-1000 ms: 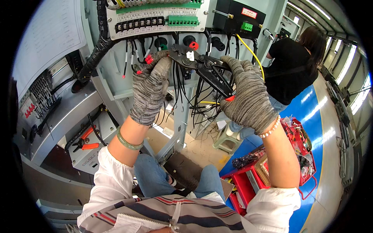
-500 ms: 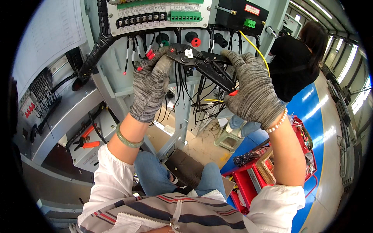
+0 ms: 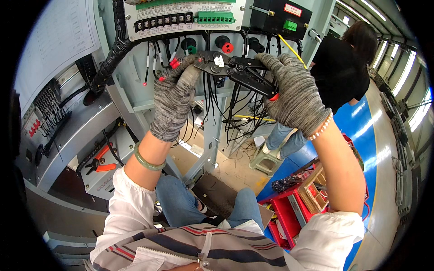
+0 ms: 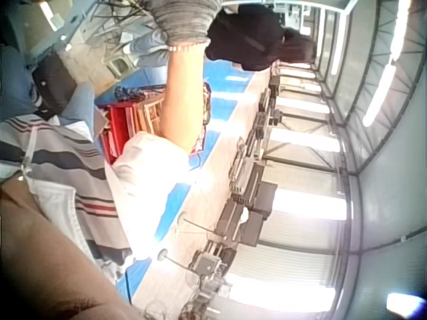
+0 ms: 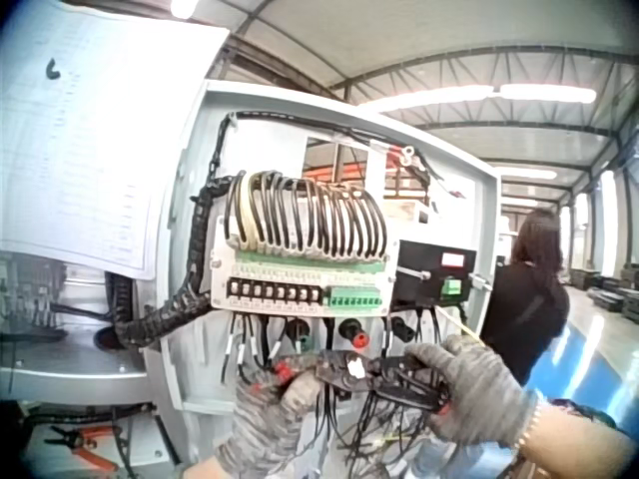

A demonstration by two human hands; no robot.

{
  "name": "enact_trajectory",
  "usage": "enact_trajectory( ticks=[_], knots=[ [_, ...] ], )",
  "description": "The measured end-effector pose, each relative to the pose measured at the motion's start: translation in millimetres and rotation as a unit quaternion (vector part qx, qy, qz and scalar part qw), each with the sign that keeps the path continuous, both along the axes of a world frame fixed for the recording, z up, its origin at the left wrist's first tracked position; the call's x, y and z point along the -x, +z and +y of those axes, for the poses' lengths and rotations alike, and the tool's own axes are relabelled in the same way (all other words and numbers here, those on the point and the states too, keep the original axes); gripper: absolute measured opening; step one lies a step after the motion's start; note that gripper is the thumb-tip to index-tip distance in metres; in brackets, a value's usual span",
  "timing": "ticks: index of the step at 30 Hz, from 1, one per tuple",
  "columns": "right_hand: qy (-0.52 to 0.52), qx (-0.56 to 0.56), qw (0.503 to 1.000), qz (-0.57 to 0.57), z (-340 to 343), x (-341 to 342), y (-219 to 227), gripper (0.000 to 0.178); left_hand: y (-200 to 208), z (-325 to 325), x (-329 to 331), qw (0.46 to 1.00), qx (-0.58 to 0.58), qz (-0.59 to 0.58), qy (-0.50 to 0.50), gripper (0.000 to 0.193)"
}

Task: The person strips wire insulation using pliers and connects wires to terminal blocks inside an electrical cabinet. They use a screwdriver to tighten terminal screws and organize the wiring within the panel.

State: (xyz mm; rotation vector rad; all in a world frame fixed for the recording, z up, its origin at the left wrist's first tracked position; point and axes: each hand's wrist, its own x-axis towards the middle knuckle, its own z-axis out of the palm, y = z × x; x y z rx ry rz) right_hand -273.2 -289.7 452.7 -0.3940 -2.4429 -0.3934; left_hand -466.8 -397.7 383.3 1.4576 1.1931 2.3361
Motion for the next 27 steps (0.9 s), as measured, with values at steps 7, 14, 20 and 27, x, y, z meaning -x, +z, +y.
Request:
enact_trajectory(
  ticks=[7, 14, 20, 27],
  knots=[
    [0.017, -0.002, 0.999, -0.037, 9, 0, 5, 0.057, -1, -1, 2, 1.0, -0.005, 0.006, 0.003, 0.026],
    [0.033, 0.169, 0.977, -0.123, -6, -7, 15, 0.05, 2, -3, -1, 0.999, 0.013, 0.011, 0.026, 0.021],
    [-0.006, 0.11, 0.987, -0.117, -13, -6, 14, 0.062, -2, 0, 1, 1.0, -0.009, -0.002, 0.023, 0.02],
    [-0.009, 0.116, 0.988, -0.102, -18, -4, 15, 0.069, 4, -6, -3, 1.0, 0.001, -0.012, -0.005, 0.019]
  ],
)
